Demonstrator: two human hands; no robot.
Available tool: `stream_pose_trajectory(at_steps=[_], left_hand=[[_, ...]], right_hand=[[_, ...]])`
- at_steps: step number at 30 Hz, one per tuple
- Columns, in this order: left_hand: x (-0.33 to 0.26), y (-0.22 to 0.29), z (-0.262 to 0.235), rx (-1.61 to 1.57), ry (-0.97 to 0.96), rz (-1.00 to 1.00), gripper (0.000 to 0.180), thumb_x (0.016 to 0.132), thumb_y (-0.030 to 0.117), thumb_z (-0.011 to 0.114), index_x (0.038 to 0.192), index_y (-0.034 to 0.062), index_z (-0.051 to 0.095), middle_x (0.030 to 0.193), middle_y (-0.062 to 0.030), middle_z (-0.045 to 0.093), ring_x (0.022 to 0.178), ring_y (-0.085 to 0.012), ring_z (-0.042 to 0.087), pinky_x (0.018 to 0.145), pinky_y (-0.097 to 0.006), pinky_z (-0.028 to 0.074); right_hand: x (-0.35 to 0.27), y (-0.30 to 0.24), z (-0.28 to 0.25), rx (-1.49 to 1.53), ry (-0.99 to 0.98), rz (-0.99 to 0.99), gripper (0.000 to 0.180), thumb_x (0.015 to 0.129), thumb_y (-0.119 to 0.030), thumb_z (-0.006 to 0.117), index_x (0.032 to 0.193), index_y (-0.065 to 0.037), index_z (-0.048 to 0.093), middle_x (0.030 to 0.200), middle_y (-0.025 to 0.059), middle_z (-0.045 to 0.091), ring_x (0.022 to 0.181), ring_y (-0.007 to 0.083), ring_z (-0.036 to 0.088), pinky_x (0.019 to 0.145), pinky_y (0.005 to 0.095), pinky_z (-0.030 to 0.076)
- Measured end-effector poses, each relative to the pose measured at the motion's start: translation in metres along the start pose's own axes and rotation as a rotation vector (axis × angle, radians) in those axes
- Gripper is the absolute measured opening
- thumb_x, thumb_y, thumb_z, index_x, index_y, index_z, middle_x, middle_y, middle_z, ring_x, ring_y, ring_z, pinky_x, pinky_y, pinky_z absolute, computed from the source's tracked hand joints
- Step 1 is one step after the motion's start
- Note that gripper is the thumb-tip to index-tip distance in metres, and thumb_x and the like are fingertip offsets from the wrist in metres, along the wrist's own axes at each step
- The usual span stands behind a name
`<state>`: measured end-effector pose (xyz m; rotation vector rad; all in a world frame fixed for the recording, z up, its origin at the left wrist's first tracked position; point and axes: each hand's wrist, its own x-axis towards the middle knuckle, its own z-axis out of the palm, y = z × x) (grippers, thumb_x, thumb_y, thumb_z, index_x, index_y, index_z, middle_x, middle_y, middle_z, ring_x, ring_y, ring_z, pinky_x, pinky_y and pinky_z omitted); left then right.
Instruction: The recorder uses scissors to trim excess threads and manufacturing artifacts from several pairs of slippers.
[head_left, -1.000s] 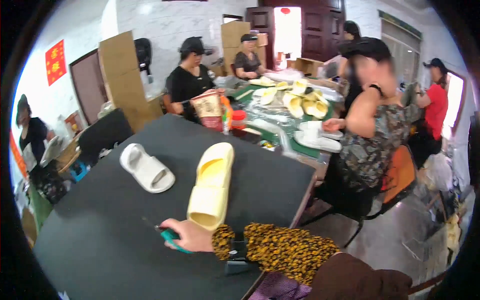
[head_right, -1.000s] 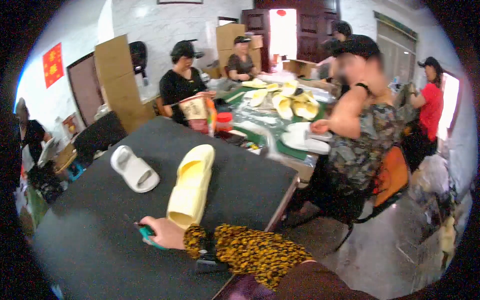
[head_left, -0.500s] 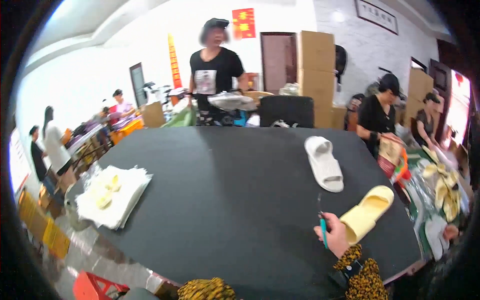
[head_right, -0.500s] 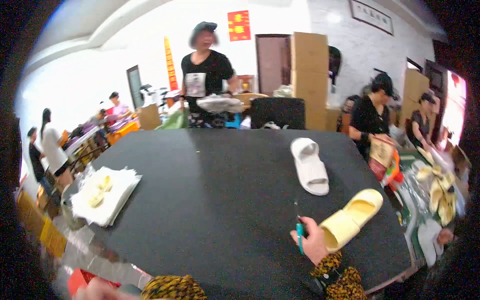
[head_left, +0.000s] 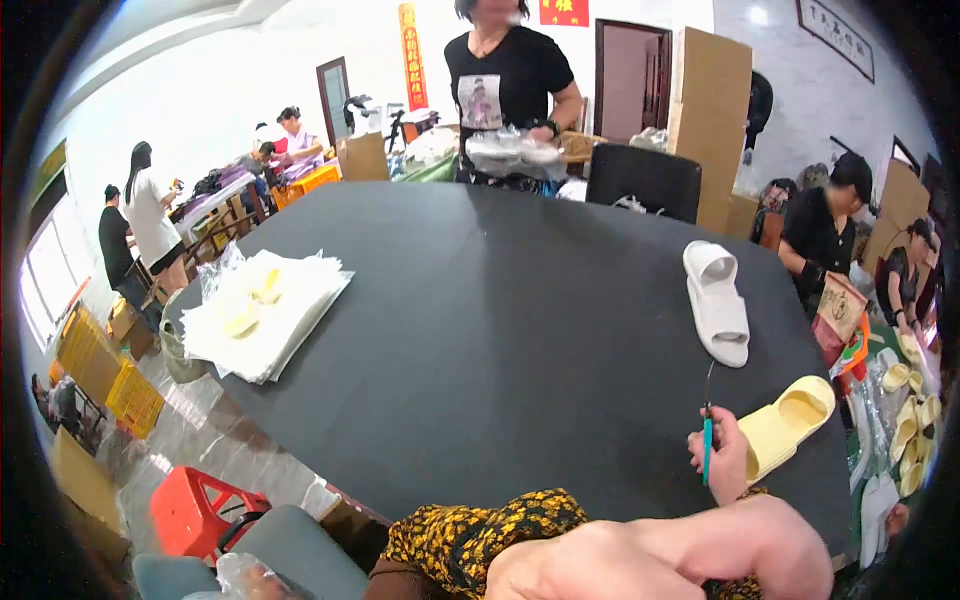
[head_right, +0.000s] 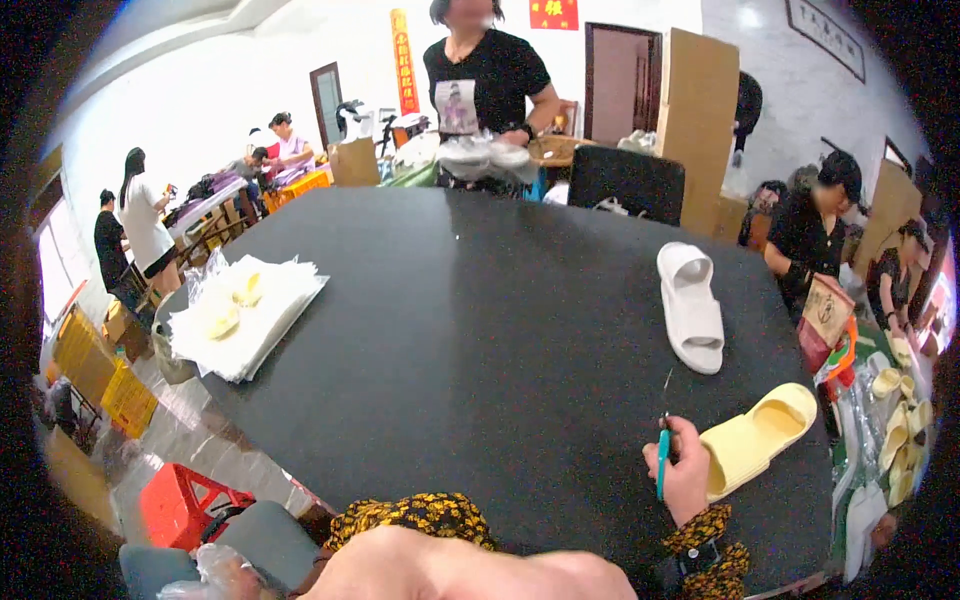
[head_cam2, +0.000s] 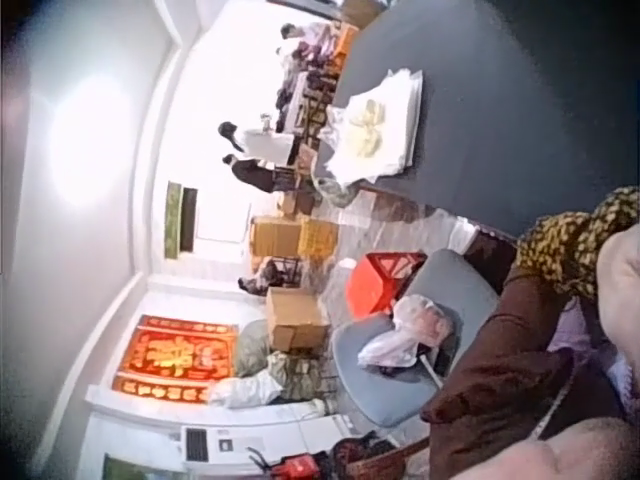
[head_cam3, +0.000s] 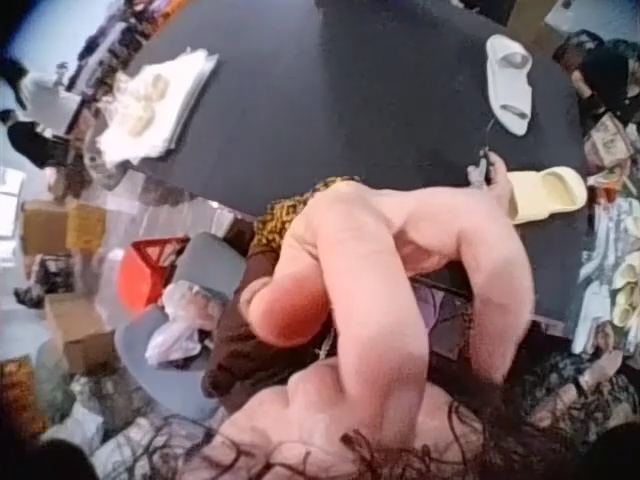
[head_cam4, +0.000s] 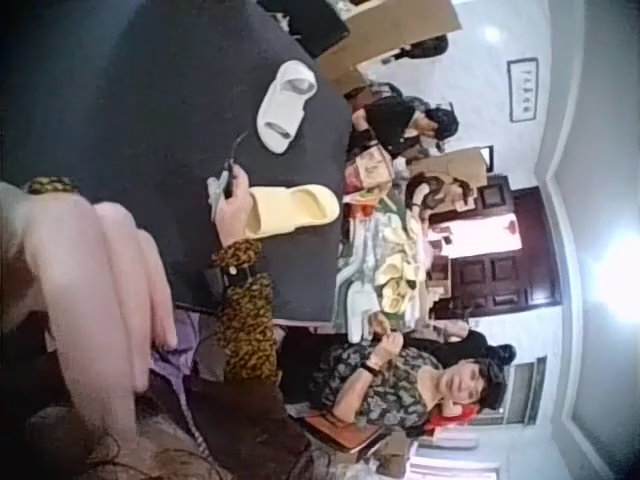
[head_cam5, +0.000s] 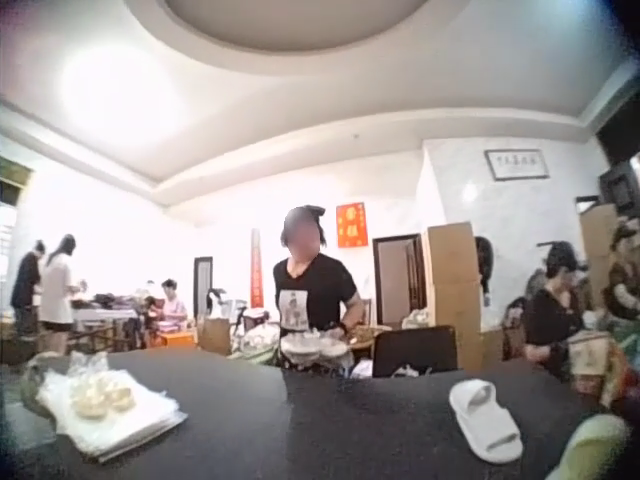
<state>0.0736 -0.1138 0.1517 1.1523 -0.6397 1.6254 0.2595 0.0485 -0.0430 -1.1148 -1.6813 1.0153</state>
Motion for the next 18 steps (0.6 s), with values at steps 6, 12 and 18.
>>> stream_pose_trajectory(at_steps=[6, 12, 18], left_hand=[[-0.020, -0.019, -0.009, 0.043, -0.002, -0.120, 0.040, 0.098, 0.030, 0.043, 0.093, -0.0030, 0.066, 0.096, -0.0201, 0.060, 0.083, -0.0285, 0.055, 0.076, -0.034, 0.043], [-0.033, -0.026, -0.014, 0.078, -0.045, -0.221, 0.038, 0.098, 0.026, 0.043, 0.093, -0.0042, 0.065, 0.095, -0.0185, 0.061, 0.084, -0.0287, 0.056, 0.076, -0.035, 0.044], [-0.034, -0.032, -0.020, 0.157, -0.226, -0.634, 0.024, 0.097, 0.012, 0.043, 0.092, -0.0026, 0.062, 0.091, -0.0153, 0.062, 0.085, -0.0294, 0.057, 0.076, -0.036, 0.045]], right_hand=[[0.001, -0.004, 0.006, 0.036, -0.032, 0.053, 0.039, 0.082, -0.006, 0.056, 0.119, -0.004, 0.043, 0.070, 0.0002, 0.053, 0.053, 0.0049, 0.046, 0.046, 0.0177, 0.038], [-0.001, -0.003, 0.000, 0.037, 0.036, 0.055, 0.039, 0.084, -0.007, 0.055, 0.121, -0.005, 0.043, 0.070, -0.0017, 0.049, 0.052, 0.0038, 0.044, 0.045, 0.0164, 0.035], [0.003, -0.023, -0.003, 0.038, 0.126, -0.054, 0.042, 0.080, -0.010, 0.062, 0.119, -0.003, 0.047, 0.069, -0.0004, 0.050, 0.056, 0.0072, 0.046, 0.049, 0.0228, 0.038]])
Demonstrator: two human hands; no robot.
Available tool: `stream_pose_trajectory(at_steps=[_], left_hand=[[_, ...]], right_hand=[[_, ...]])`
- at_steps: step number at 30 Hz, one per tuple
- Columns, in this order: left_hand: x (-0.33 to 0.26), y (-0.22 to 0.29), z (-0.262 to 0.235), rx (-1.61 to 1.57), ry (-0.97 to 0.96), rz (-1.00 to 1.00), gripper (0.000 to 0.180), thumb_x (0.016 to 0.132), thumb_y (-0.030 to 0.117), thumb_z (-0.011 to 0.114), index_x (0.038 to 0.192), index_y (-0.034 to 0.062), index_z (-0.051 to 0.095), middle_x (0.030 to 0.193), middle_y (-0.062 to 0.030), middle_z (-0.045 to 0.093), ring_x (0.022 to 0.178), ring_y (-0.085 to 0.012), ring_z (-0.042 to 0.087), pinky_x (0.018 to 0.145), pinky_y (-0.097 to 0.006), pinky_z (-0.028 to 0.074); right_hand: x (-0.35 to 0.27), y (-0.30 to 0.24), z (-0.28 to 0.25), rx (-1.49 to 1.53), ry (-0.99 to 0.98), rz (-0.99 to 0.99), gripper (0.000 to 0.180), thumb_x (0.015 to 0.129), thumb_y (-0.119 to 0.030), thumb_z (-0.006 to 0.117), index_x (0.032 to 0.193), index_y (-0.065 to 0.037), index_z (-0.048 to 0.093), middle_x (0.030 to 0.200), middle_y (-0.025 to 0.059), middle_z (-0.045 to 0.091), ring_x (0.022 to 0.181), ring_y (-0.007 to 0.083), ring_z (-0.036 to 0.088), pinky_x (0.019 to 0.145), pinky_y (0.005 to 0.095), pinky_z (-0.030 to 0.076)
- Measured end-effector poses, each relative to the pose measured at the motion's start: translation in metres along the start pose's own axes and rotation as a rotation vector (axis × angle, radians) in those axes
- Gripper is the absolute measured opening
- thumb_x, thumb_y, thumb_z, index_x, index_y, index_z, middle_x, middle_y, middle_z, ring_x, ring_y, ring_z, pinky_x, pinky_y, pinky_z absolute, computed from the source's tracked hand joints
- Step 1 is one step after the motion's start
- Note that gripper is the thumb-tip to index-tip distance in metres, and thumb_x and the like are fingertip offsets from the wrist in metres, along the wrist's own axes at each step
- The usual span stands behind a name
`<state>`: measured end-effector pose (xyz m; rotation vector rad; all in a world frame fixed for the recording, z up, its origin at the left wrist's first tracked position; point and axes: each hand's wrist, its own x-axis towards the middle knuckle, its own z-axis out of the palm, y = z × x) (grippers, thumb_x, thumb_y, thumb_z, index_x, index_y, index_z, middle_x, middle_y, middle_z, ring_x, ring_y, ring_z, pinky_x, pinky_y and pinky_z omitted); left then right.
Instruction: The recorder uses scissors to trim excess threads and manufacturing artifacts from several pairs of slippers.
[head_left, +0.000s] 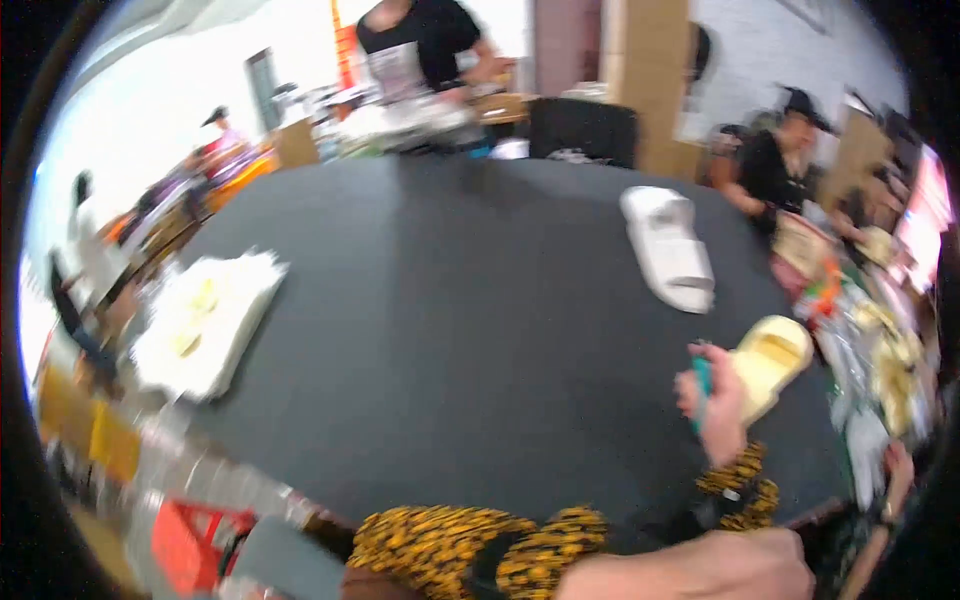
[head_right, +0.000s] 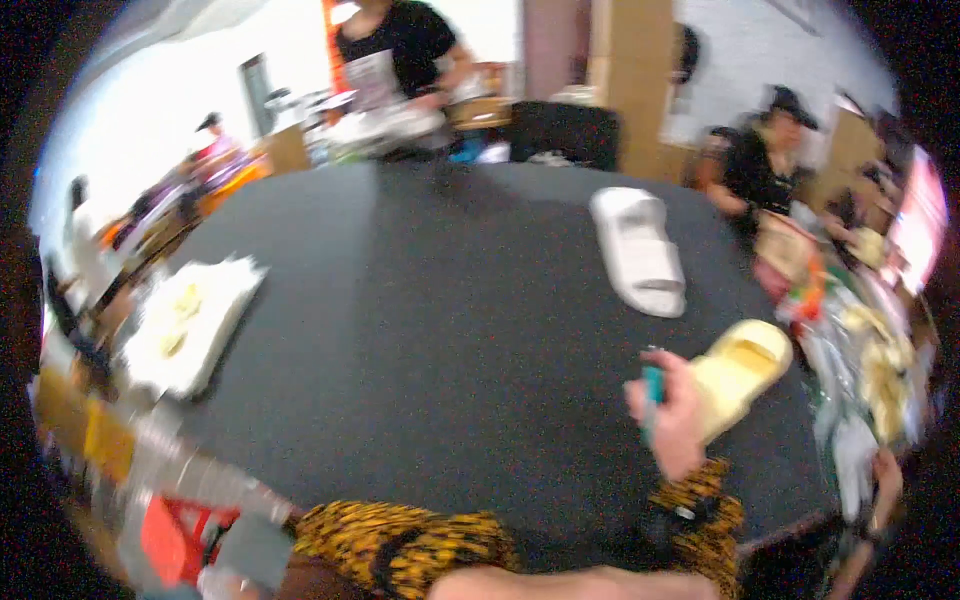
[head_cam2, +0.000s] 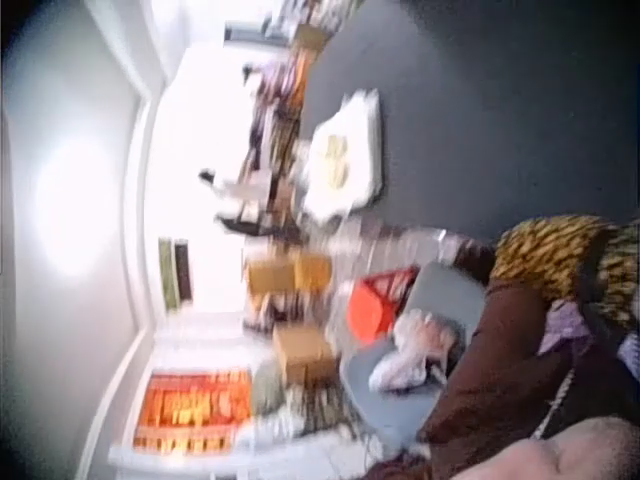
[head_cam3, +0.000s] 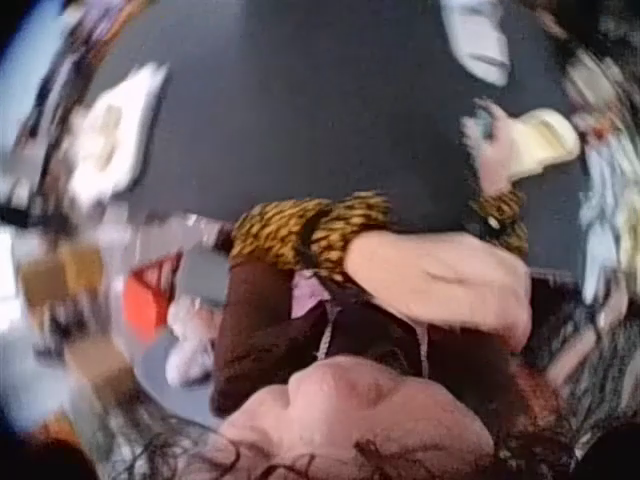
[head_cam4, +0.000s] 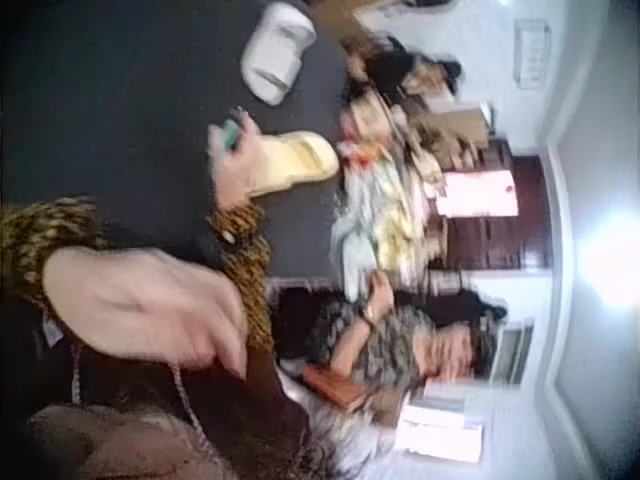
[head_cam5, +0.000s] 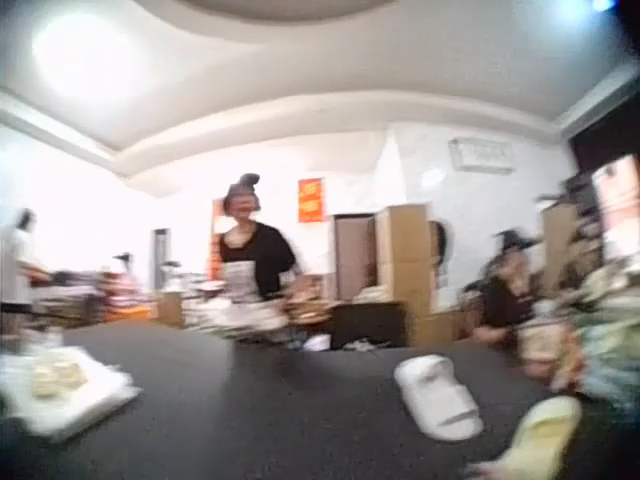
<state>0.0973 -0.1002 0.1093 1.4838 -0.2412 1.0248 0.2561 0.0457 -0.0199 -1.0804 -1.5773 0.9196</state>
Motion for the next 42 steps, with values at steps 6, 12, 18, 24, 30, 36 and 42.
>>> stream_pose_trajectory(at_steps=[6, 12, 18, 24, 30, 36, 42], left_hand=[[0.008, -0.033, -0.035, 0.096, 0.186, -0.548, 0.044, 0.098, 0.028, 0.036, 0.092, -0.0075, 0.060, 0.098, -0.0168, 0.061, 0.092, -0.0256, 0.058, 0.087, -0.034, 0.043], [0.011, -0.038, -0.053, -0.066, 0.504, -0.434, 0.035, 0.100, 0.023, 0.035, 0.096, -0.0051, 0.055, 0.096, -0.0158, 0.062, 0.084, -0.0208, 0.059, 0.080, -0.034, 0.048], [0.015, -0.053, -0.075, 0.079, 0.636, -0.509, 0.029, 0.099, 0.022, 0.039, 0.099, -0.0026, 0.055, 0.091, -0.0124, 0.062, 0.080, -0.0180, 0.058, 0.076, -0.032, 0.049], [0.002, -0.081, -0.097, 0.173, 0.681, -0.614, 0.021, 0.096, 0.019, 0.046, 0.102, 0.0000, 0.055, 0.092, -0.0102, 0.061, 0.081, -0.0168, 0.058, 0.073, -0.030, 0.049], [-0.013, -0.114, -0.125, 0.355, 0.714, -0.795, 0.027, 0.088, 0.015, 0.058, 0.108, -0.0009, 0.052, 0.100, -0.0072, 0.058, 0.086, -0.0122, 0.056, 0.074, -0.026, 0.047], [-0.018, -0.130, -0.129, 0.621, 0.684, -0.789, 0.046, 0.086, 0.017, 0.062, 0.123, -0.0043, 0.045, 0.117, -0.0144, 0.052, 0.099, -0.0173, 0.055, 0.084, -0.029, 0.046], [-0.033, -0.128, -0.155, 0.613, 0.874, -0.726, 0.059, 0.086, 0.017, 0.062, 0.133, -0.0031, 0.031, 0.122, -0.0185, 0.050, 0.102, -0.0201, 0.055, 0.085, -0.031, 0.046]], right_hand=[[0.002, -0.002, -0.038, -0.229, 0.329, -0.164, 0.045, 0.080, -0.018, 0.070, 0.116, -0.001, 0.049, 0.077, 0.0106, 0.060, 0.069, 0.0161, 0.059, 0.063, 0.0310, 0.048], [0.009, -0.010, -0.120, -0.553, 0.668, -0.253, 0.038, 0.082, -0.013, 0.063, 0.116, -0.004, 0.050, 0.092, 0.0226, 0.063, 0.087, 0.0362, 0.063, 0.072, 0.0398, 0.051], [0.039, 0.046, -0.203, -0.628, 0.909, -0.107, 0.038, 0.081, -0.016, 0.064, 0.114, -0.002, 0.052, 0.091, 0.0261, 0.062, 0.088, 0.0399, 0.061, 0.074, 0.0435, 0.049], [0.068, 0.098, -0.232, -0.523, 0.987, 0.000, 0.045, 0.076, -0.025, 0.071, 0.111, -0.001, 0.054, 0.092, 0.0234, 0.063, 0.089, 0.0378, 0.062, 0.077, 0.0418, 0.048], [0.076, 0.120, -0.229, -0.523, 0.880, 0.082, 0.047, 0.075, -0.029, 0.071, 0.109, -0.001, 0.057, 0.094, 0.0216, 0.064, 0.090, 0.0349, 0.062, 0.080, 0.0387, 0.048], [0.074, 0.114, -0.195, -0.012, 0.520, 0.241, 0.051, 0.077, -0.032, 0.070, 0.111, 0.004, 0.058, 0.095, 0.0178, 0.065, 0.083, 0.0234, 0.064, 0.070, 0.0353, 0.051], [0.062, 0.064, -0.084, -0.186, 0.144, 0.179, 0.048, 0.081, -0.029, 0.066, 0.112, 0.007, 0.057, 0.097, 0.0149, 0.064, 0.087, 0.0180, 0.061, 0.078, 0.0291, 0.048]])
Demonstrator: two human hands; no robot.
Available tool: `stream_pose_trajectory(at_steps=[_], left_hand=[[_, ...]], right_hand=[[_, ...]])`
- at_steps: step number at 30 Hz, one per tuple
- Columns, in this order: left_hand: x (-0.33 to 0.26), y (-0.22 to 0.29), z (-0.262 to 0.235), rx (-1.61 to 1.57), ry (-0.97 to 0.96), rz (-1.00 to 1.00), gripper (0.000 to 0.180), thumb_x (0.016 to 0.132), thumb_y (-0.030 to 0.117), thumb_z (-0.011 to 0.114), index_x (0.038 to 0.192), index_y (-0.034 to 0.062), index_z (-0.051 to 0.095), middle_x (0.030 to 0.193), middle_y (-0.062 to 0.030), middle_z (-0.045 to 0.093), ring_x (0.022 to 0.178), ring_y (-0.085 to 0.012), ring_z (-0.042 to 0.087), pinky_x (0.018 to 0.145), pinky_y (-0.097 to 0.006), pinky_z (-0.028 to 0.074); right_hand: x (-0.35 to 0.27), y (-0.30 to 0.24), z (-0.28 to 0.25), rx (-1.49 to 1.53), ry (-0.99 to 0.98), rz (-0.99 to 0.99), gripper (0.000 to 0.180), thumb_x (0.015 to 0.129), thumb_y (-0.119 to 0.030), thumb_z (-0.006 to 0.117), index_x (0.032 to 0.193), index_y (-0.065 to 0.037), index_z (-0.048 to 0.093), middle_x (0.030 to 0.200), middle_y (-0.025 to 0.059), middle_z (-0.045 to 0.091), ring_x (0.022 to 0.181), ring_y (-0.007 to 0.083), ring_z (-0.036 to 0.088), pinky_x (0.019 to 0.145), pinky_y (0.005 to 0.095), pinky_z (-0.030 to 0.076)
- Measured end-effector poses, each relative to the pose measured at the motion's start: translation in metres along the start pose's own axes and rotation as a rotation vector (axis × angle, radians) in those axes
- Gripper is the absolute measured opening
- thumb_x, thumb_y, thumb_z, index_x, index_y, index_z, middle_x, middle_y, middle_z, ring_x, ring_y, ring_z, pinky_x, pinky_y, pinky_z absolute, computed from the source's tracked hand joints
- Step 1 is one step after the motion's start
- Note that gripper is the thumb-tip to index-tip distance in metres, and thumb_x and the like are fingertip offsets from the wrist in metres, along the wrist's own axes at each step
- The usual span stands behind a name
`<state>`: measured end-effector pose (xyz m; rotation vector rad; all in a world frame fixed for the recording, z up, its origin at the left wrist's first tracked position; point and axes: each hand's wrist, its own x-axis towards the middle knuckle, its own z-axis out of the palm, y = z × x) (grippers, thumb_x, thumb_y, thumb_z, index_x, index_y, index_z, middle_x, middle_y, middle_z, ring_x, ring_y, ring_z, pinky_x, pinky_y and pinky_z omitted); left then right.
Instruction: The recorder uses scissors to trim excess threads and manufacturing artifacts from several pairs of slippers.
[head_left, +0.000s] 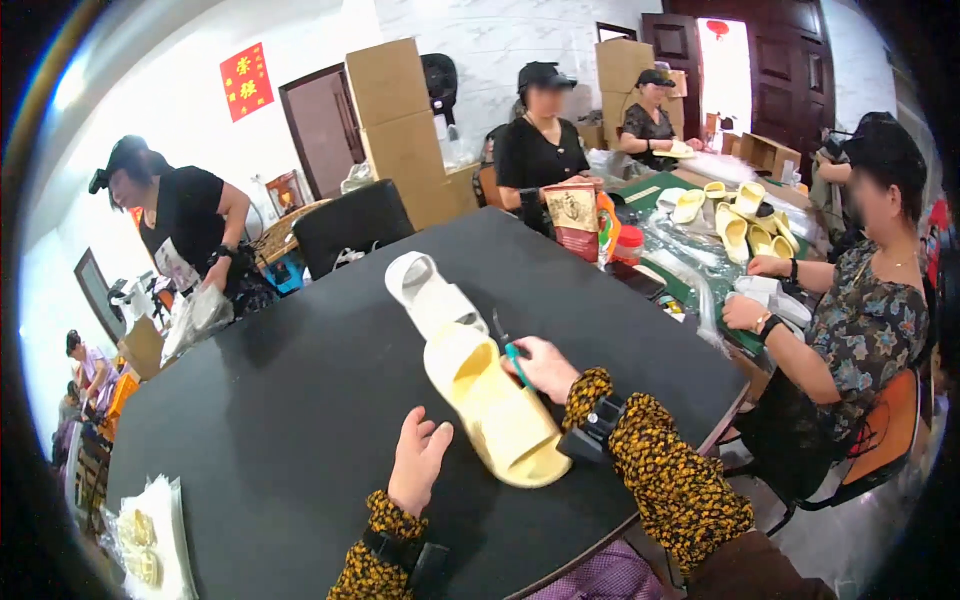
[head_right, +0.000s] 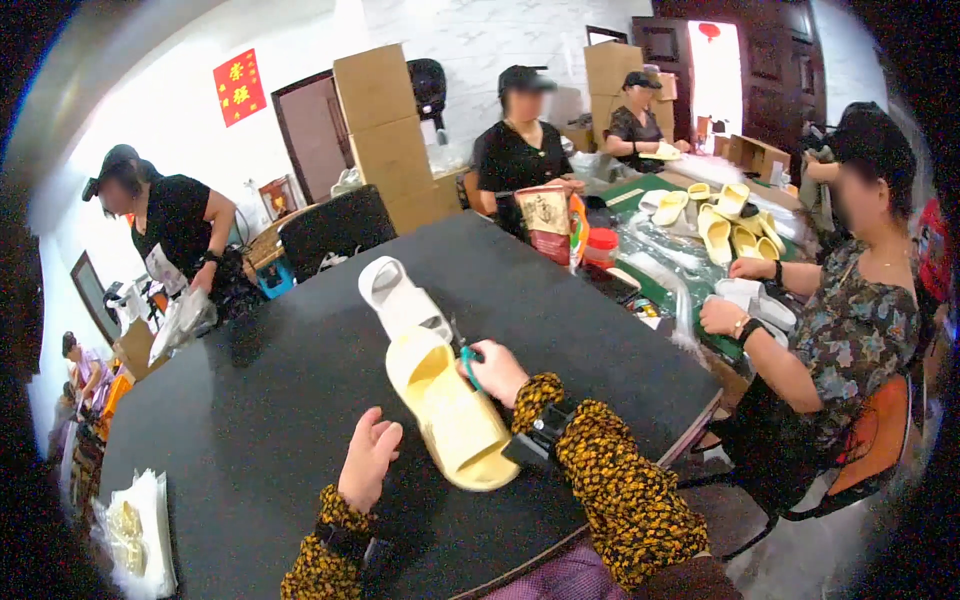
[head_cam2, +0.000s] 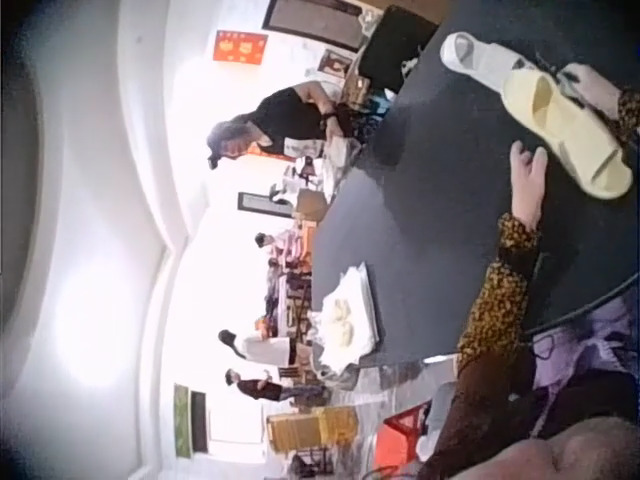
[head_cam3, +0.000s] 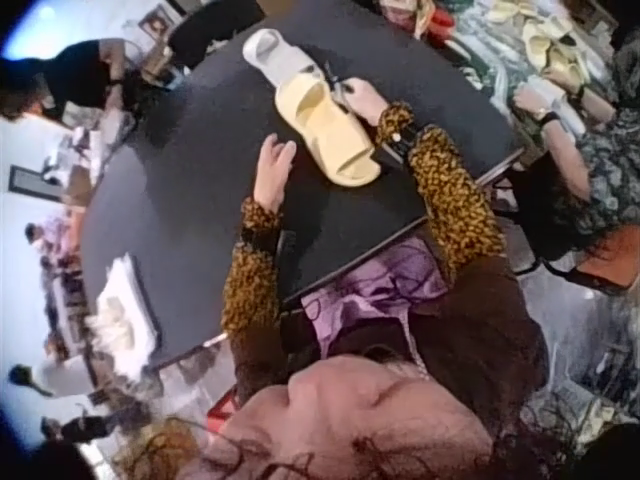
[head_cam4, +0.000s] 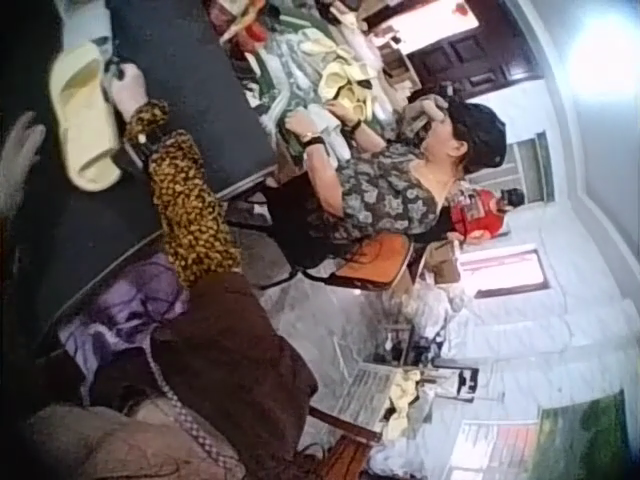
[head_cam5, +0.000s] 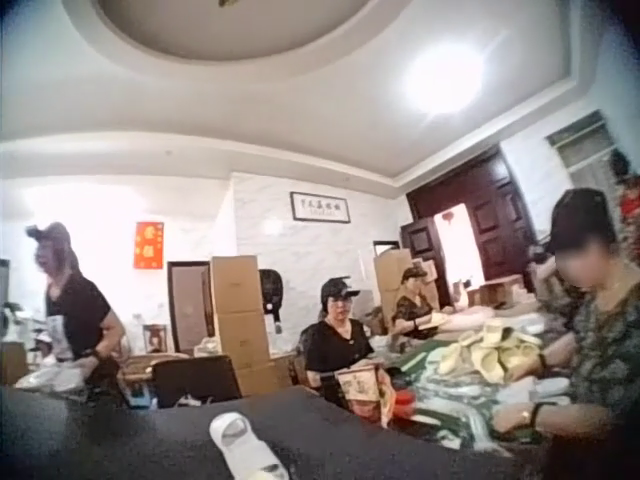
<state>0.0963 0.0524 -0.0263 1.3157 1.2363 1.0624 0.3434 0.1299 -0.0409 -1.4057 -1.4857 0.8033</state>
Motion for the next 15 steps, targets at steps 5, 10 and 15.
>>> stream_pose_trajectory(at_steps=[5, 10, 15], left_hand=[[-0.004, 0.009, -0.011, -0.084, 0.105, 0.017, 0.058, 0.083, 0.005, 0.059, 0.133, 0.0003, 0.030, 0.104, -0.0135, 0.058, 0.092, -0.0174, 0.058, 0.076, -0.030, 0.049], [-0.024, -0.007, -0.058, -0.058, 0.110, -0.094, 0.065, 0.081, 0.003, 0.056, 0.138, -0.0028, 0.025, 0.101, -0.0163, 0.058, 0.089, -0.0191, 0.059, 0.073, -0.030, 0.050], [-0.046, -0.004, -0.067, -0.032, 0.147, -0.062, 0.069, 0.080, 0.000, 0.051, 0.141, -0.0024, 0.019, 0.097, -0.0173, 0.058, 0.079, -0.0180, 0.059, 0.064, -0.028, 0.049]], right_hand=[[-0.037, -0.025, 0.063, 0.030, -0.129, -0.044, 0.052, 0.083, -0.027, 0.066, 0.119, 0.007, 0.049, 0.099, 0.0147, 0.063, 0.085, 0.0181, 0.061, 0.073, 0.0315, 0.051], [-0.069, -0.065, 0.067, 0.294, -0.404, 0.165, 0.053, 0.080, -0.029, 0.069, 0.115, 0.007, 0.052, 0.098, 0.0198, 0.064, 0.088, 0.0229, 0.063, 0.077, 0.0330, 0.050], [-0.072, -0.057, 0.074, 0.193, -0.312, -0.061, 0.055, 0.086, -0.027, 0.064, 0.124, 0.006, 0.042, 0.088, 0.0099, 0.062, 0.073, 0.0130, 0.061, 0.058, 0.0268, 0.051]])
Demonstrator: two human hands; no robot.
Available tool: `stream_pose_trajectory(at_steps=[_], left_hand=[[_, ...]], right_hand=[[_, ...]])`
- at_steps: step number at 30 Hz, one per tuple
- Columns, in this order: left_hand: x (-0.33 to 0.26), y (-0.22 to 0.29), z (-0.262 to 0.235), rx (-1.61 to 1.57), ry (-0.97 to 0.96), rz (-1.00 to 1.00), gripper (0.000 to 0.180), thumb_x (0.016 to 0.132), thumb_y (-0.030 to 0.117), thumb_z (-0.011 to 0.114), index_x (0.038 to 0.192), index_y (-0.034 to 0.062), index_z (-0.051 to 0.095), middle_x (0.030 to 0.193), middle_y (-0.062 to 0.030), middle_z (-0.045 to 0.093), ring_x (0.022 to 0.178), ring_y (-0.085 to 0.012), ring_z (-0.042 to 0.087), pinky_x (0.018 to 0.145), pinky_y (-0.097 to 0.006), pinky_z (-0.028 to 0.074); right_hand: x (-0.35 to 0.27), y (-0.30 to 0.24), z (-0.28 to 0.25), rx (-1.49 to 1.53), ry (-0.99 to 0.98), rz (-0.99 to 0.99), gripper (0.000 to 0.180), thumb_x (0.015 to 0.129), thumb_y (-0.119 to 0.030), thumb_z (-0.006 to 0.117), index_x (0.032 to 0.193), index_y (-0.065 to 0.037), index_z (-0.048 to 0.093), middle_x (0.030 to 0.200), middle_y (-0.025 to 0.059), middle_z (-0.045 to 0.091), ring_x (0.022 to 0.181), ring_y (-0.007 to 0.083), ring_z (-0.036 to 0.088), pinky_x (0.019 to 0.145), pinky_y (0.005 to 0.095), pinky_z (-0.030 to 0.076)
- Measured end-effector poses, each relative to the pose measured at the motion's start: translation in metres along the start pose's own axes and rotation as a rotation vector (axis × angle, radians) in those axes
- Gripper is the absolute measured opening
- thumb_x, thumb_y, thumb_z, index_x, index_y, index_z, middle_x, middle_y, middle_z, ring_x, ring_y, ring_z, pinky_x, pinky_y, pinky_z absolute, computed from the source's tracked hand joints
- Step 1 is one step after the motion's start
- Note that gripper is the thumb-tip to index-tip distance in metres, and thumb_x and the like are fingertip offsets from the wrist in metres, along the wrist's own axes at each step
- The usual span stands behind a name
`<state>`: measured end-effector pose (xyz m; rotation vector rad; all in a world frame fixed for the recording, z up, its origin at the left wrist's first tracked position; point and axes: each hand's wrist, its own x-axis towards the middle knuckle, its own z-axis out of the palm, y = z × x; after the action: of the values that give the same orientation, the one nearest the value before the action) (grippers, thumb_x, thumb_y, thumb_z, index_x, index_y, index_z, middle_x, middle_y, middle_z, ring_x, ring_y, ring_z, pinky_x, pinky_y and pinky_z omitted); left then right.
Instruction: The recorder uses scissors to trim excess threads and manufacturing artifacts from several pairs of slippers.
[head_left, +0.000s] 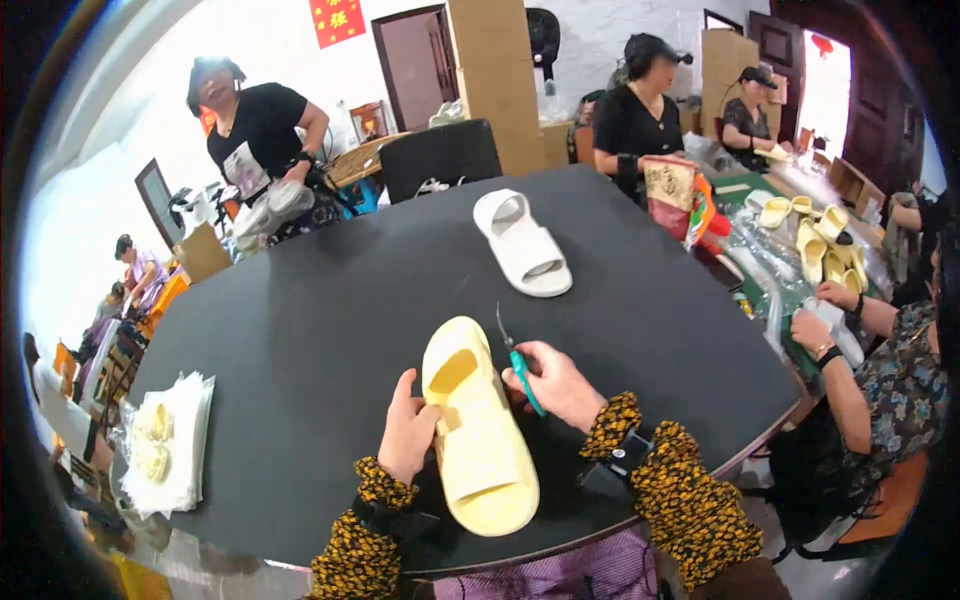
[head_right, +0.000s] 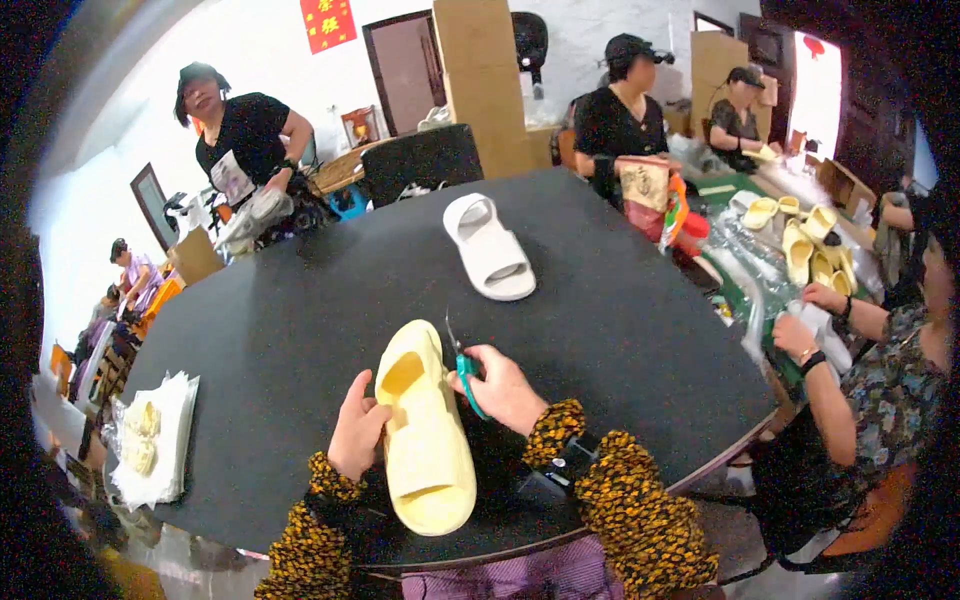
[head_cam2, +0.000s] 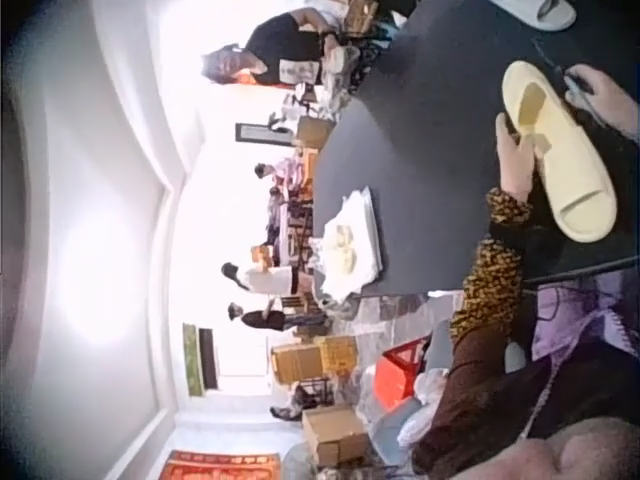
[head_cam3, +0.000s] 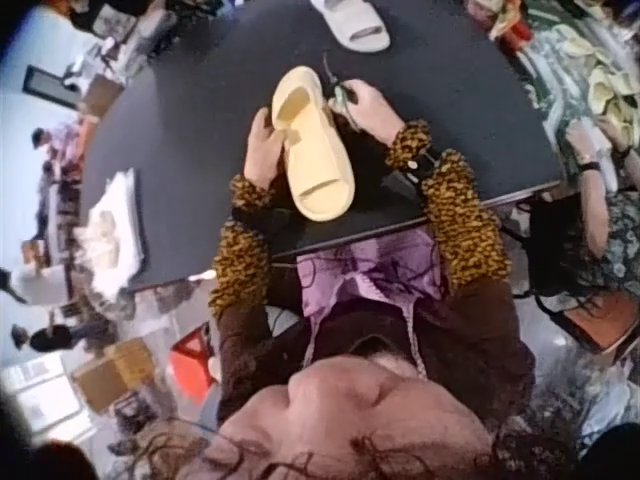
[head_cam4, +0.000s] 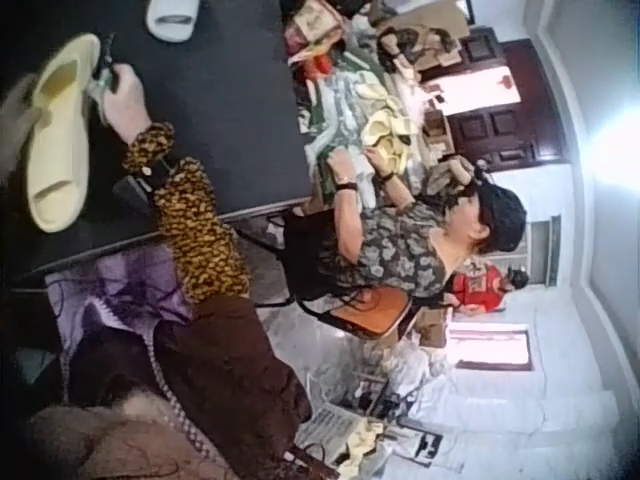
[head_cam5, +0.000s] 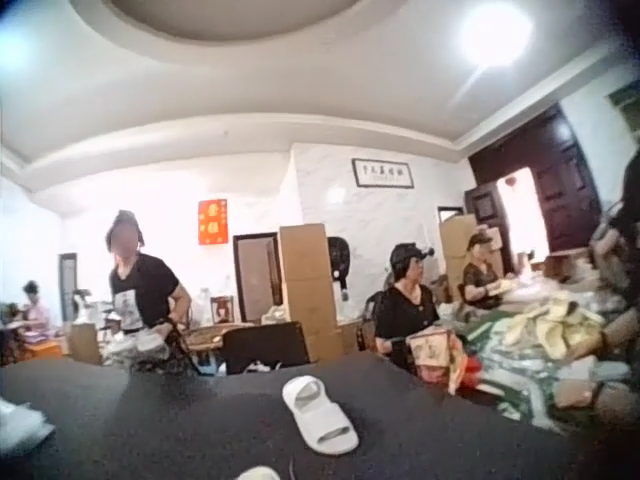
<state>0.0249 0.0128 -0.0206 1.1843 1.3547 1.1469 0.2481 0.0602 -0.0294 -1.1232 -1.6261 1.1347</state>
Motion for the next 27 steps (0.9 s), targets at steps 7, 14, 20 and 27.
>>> stream_pose_trajectory(at_steps=[7, 14, 20, 27], left_hand=[[0.007, 0.005, -0.020, -0.412, 0.219, 0.179, 0.046, 0.080, -0.007, 0.042, 0.124, 0.0039, 0.039, 0.107, -0.0082, 0.056, 0.088, -0.0166, 0.060, 0.067, -0.028, 0.054], [0.007, -0.008, -0.063, -0.542, 0.288, 0.169, 0.045, 0.076, -0.005, 0.042, 0.120, 0.0032, 0.043, 0.107, -0.0094, 0.056, 0.092, -0.0220, 0.061, 0.065, -0.033, 0.056], [0.010, -0.007, -0.053, -0.480, 0.354, 0.167, 0.037, 0.076, -0.002, 0.047, 0.114, 0.0026, 0.048, 0.100, -0.0080, 0.059, 0.081, -0.0187, 0.062, 0.060, -0.030, 0.054], [0.014, -0.027, -0.105, -0.418, 0.507, 0.286, 0.037, 0.077, 0.004, 0.052, 0.114, 0.0042, 0.049, 0.099, -0.0078, 0.057, 0.085, -0.0196, 0.057, 0.066, -0.033, 0.049]], right_hand=[[-0.020, -0.031, 0.014, 0.092, -0.148, 0.053, 0.051, 0.085, -0.018, 0.068, 0.123, 0.004, 0.043, 0.093, 0.0062, 0.060, 0.084, 0.0078, 0.056, 0.074, 0.0239, 0.048], [-0.043, -0.039, 0.029, 0.158, -0.157, -0.009, 0.059, 0.079, -0.012, 0.073, 0.125, 0.003, 0.040, 0.095, 0.0082, 0.060, 0.086, 0.0114, 0.058, 0.074, 0.0263, 0.050], [-0.043, -0.030, 0.035, 0.044, 0.066, -0.138, 0.051, 0.079, -0.009, 0.071, 0.121, 0.001, 0.044, 0.092, 0.0074, 0.060, 0.084, 0.0106, 0.057, 0.074, 0.0269, 0.049], [-0.034, -0.042, 0.023, 0.015, 0.089, -0.231, 0.044, 0.079, -0.003, 0.062, 0.120, -0.003, 0.047, 0.103, 0.0133, 0.061, 0.094, 0.0184, 0.061, 0.082, 0.0309, 0.048]])
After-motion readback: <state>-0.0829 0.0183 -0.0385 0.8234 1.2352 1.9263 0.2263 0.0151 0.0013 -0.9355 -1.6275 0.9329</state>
